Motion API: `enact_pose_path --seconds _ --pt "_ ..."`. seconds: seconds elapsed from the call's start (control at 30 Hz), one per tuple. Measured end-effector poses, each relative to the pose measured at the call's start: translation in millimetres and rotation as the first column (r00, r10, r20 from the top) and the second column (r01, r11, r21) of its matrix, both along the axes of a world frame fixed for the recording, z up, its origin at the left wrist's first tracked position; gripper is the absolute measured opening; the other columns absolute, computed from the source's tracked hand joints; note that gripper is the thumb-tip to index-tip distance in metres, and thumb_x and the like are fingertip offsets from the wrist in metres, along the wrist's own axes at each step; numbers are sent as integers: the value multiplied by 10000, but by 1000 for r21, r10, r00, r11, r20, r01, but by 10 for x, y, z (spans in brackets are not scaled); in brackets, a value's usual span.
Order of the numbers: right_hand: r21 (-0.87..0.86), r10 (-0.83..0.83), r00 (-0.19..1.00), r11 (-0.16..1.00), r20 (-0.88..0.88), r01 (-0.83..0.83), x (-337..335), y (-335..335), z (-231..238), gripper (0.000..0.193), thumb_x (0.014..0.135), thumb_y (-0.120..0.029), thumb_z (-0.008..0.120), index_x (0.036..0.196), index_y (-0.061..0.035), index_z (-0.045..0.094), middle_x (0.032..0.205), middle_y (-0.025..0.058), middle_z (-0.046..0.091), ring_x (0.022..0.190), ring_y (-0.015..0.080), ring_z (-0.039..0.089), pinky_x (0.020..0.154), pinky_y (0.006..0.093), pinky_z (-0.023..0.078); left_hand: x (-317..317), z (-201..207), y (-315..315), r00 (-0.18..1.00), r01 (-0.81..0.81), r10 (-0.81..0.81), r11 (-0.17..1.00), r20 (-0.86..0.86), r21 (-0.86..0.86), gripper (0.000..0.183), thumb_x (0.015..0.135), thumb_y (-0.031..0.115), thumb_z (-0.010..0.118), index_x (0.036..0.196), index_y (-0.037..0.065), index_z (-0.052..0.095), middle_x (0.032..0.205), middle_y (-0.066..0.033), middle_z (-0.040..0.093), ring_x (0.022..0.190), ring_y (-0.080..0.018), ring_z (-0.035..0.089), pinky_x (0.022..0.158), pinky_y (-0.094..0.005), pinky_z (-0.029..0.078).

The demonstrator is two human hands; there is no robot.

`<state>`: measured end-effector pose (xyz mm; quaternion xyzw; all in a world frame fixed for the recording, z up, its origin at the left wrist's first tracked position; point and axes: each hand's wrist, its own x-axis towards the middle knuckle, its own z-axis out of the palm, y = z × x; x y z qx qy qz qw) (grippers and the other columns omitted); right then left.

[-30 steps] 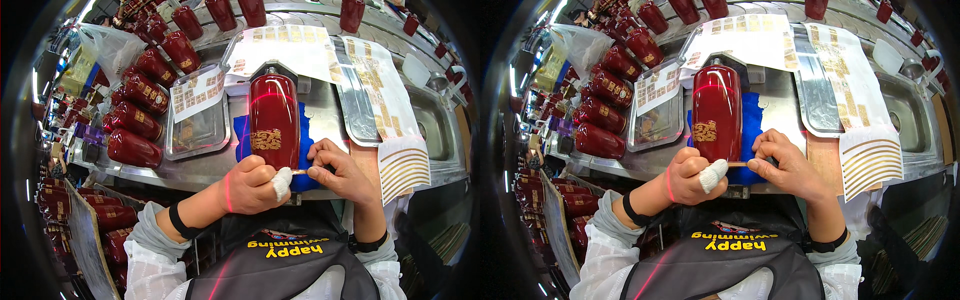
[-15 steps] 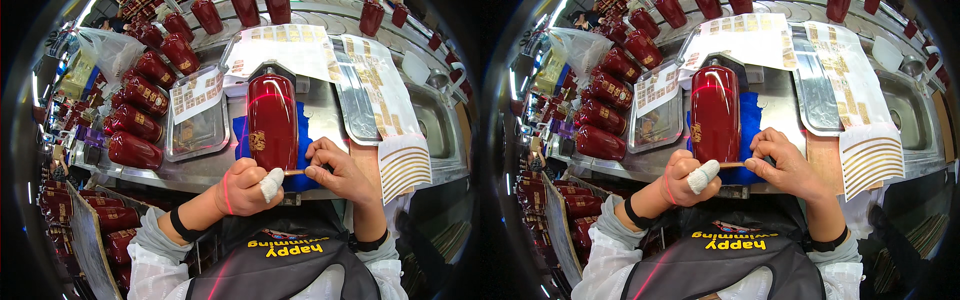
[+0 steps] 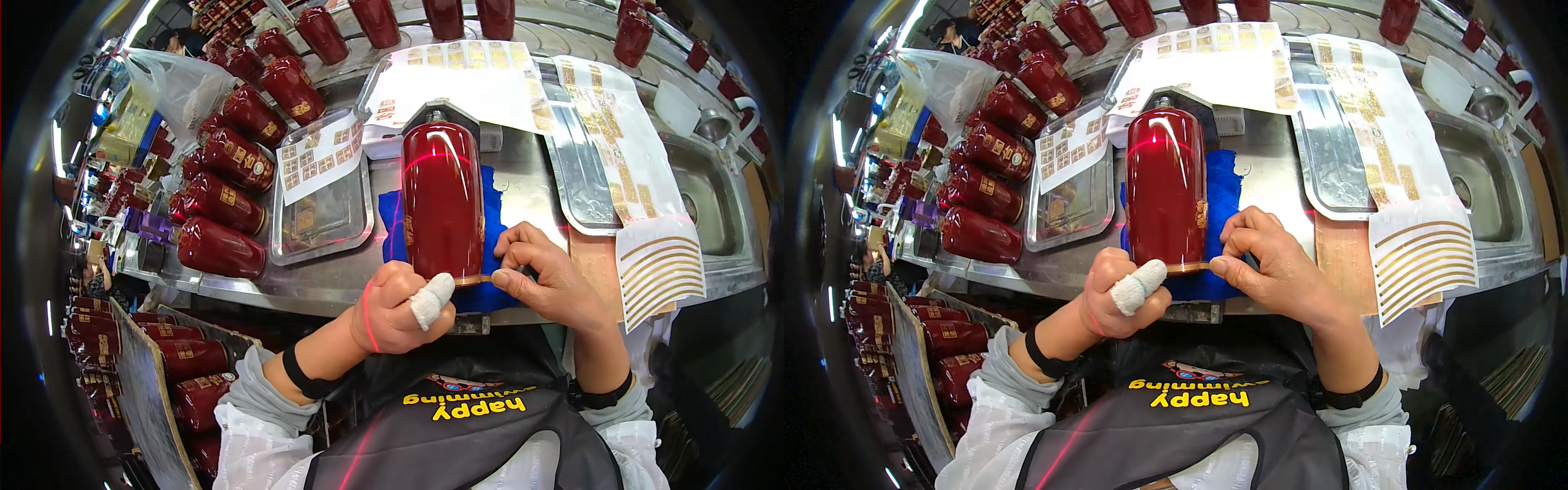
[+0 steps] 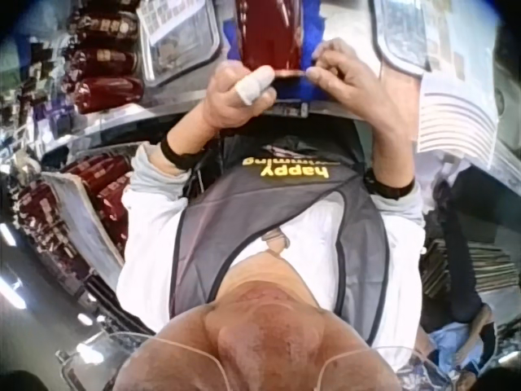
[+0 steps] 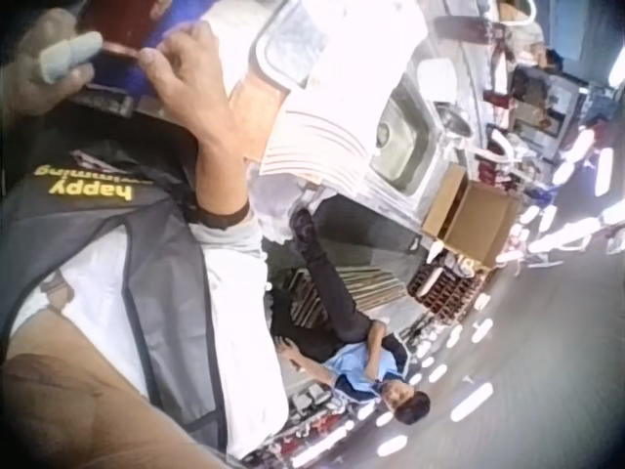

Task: Applying decorative and branding labels to red liquor bottles on a factory assembly line.

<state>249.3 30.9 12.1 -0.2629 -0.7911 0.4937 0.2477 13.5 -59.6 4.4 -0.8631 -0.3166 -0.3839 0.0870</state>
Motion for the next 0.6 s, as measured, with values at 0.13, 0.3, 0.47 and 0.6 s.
enact_pose_path --seconds 0.13,0.3,0.47,0.6 --pt "26 -13 1000 1000 2 13 4 -2 -37 235 878 -180 686 771 -28 542 997 70 514 901 167 488 779 277 403 55 89 48 985 -52 68 993 -158 105 367 600 61 756 951 63 649 979 -5 586 755 -149 484 639 -291 399" --pt "-65 -46 999 997 -20 44 -2 -27 -1 207 854 -169 696 773 -30 565 959 93 523 959 270 498 858 366 409 146 160 129 989 16 -1 995 -150 95 413 604 62 769 996 22 643 945 -11 565 727 -146 475 614 -308 395" --pt "-44 -57 997 998 -56 54 -36 -34 -13 204 851 -171 698 773 -33 570 966 95 529 975 278 499 863 371 410 -29 49 -18 999 -32 32 997 9 -72 389 578 16 754 952 29 648 1029 -27 583 712 -175 491 569 -307 385" --pt "-7 -73 996 997 -47 73 -46 -32 -48 204 852 -179 697 779 -33 575 973 96 536 984 284 505 867 374 411 -15 25 -31 997 -22 25 999 -71 33 339 605 2 735 927 39 637 1032 -27 593 751 -182 504 595 -311 408"
